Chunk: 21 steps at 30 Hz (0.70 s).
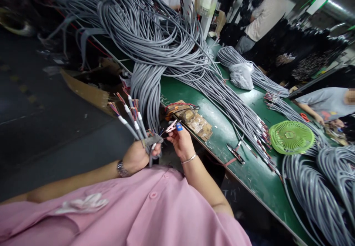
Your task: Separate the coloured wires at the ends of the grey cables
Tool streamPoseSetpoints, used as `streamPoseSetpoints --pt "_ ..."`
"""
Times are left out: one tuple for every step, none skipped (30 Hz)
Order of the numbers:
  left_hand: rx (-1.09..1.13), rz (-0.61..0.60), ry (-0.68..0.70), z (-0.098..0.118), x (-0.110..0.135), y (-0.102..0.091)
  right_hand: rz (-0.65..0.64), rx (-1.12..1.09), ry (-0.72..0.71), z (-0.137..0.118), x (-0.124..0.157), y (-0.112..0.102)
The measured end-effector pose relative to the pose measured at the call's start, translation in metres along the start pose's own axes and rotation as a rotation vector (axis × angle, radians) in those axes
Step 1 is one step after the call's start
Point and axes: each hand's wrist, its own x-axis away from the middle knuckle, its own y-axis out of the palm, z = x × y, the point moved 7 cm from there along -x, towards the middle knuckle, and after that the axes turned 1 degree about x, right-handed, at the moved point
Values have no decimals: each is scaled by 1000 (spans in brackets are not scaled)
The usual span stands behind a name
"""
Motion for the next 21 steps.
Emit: streamPoseSetpoints --pt "-3 2 1 1 -1 1 14 26 -28 0 -1 -2" --pt "-5 2 2 1 -1 2 39 65 -72 0 -1 -5" --pt "-4 0 1 1 -2 2 72 120 -127 -2 -1 -8" --pt "1 -2 -1 0 -3 2 109 184 -187 -4 -1 -11" --pt "7 -2 -1 0 -3 2 140 241 -239 -5 -1 -14" --pt "11 -2 -3 -1 -4 2 158 274 -272 -6 -1 -15" --pt "13 1 -3 -2 -4 1 155 271 -275 -5 -2 -15" --pt "12 5 -4 -2 -4 1 131 231 -247 -3 -4 -14" --pt "10 10 -3 -3 -5 0 99 164 -197 1 -6 -12" --pt "9 16 -3 -4 -5 0 66 87 -137 5 -8 -10" --pt "9 22 -4 -4 -6 -1 41 14 -77 8 -10 -8" --pt "9 30 -6 -5 -6 -2 28 -44 -26 11 -12 -7" --pt "11 37 -9 -6 -6 -2 29 -89 9 13 -13 -6" --pt "12 44 -11 -7 -7 -3 42 -125 25 14 -15 -7" --pt "14 50 -11 -7 -8 -4 60 -153 26 15 -16 -8" --pt "13 54 -9 -8 -8 -4 76 -173 21 15 -17 -9" --pt "10 57 -7 -8 -9 -5 88 -187 15 15 -18 -9" --pt "6 61 -3 -9 -9 -5 93 -194 13 16 -18 -9" --pt "1 64 1 -9 -9 -6 93 -195 16 16 -18 -8" --pt "-7 67 4 -9 -9 -6 86 -195 24 16 -17 -7" --pt "-14 67 6 -9 -9 -7 75 -193 35 16 -16 -6"
